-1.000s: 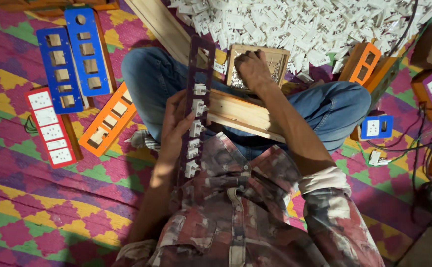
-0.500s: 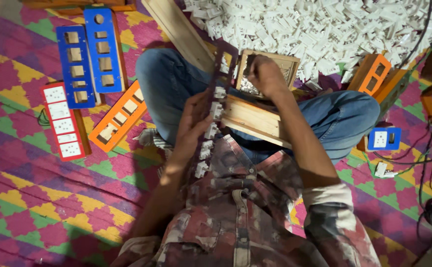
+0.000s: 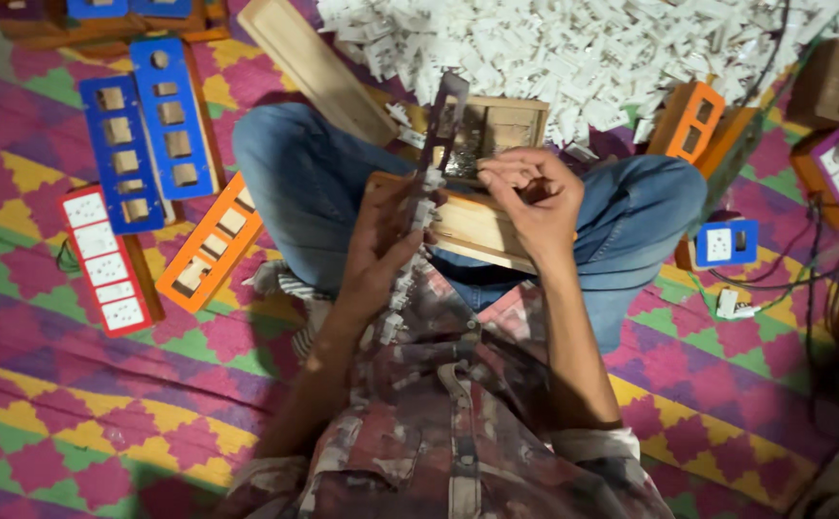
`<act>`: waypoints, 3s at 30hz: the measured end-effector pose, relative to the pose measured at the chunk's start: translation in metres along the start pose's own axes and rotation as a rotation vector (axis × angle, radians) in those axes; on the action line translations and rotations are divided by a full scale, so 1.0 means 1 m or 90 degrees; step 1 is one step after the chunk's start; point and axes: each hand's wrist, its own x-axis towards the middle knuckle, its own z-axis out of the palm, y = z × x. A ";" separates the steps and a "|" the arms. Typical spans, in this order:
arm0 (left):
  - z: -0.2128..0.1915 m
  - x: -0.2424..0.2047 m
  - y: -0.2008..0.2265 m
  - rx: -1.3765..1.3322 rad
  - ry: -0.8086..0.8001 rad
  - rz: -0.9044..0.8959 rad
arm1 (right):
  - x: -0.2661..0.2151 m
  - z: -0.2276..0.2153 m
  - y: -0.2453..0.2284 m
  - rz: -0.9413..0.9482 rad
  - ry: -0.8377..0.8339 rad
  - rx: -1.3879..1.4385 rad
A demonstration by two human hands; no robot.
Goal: The person sits on a patterned floor mat and assembles white electrical socket modules into a purple multi-socket board. They insert each module into the board, then use a screwdriver to secure them with screws from a nearby wooden box. The person repeats this process for multiple modules.
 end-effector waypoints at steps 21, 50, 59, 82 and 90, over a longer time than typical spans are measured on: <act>-0.020 -0.003 0.000 0.060 0.027 0.013 | 0.009 -0.032 -0.045 -0.131 0.166 -0.421; -0.030 -0.011 0.010 0.039 0.055 0.015 | 0.108 -0.006 0.170 0.048 -0.508 -0.840; -0.023 -0.008 0.009 0.023 0.050 0.000 | 0.105 -0.015 0.147 0.089 -0.354 -0.638; 0.008 0.003 0.007 0.075 -0.009 -0.021 | -0.007 0.017 -0.052 -0.030 -0.071 -0.189; 0.021 0.004 0.015 0.111 -0.078 -0.002 | -0.002 0.029 -0.092 -0.092 -0.067 -0.276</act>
